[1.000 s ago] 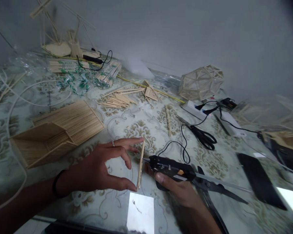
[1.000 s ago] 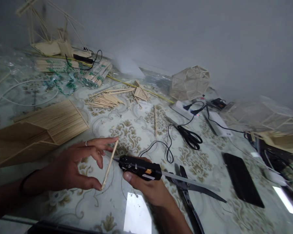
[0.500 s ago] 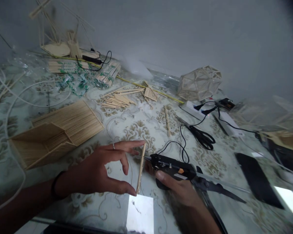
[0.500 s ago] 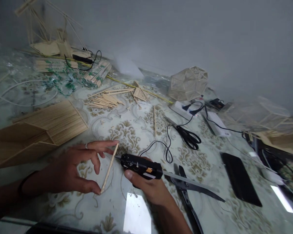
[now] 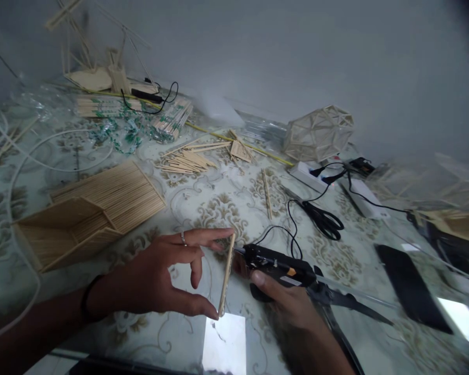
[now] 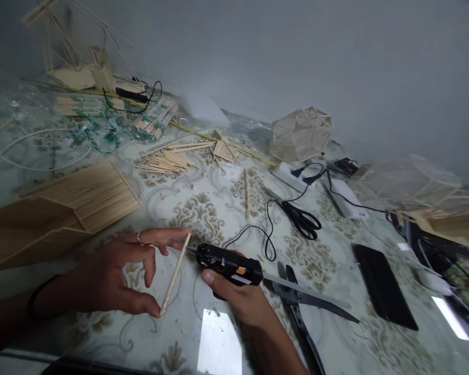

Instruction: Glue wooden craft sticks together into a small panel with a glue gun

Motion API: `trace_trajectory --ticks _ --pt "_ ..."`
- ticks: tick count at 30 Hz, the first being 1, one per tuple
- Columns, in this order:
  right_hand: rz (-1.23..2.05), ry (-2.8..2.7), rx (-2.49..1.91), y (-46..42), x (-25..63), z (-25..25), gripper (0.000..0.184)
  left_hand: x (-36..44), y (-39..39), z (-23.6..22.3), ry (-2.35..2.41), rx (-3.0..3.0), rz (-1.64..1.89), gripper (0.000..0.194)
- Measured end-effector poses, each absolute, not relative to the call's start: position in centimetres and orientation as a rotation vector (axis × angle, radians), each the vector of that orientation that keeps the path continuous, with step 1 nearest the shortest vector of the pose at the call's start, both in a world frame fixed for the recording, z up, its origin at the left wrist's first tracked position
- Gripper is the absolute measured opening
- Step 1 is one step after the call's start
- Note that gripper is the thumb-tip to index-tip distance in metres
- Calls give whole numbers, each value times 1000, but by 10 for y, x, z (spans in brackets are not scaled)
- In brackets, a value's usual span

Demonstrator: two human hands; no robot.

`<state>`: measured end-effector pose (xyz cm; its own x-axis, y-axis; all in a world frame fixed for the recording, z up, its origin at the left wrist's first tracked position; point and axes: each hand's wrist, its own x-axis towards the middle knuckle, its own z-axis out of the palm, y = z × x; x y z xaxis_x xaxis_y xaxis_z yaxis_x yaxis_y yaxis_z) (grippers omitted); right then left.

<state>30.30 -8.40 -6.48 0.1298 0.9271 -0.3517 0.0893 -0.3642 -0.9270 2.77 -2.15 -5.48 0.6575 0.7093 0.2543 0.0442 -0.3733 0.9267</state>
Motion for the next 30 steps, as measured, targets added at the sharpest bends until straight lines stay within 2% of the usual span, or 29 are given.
trace_trajectory --ticks 7,17,30 --pt "1287 -1099 -1591 -82 304 -64 31 28 -22 -54 588 1814 788 40" --pt "1396 -864 -1552 -84 302 -63 37 28 -22 -52 582 1821 774 41" --pt "1338 -1053 -1546 -81 306 -65 35 29 -23 -49 590 1802 747 42"
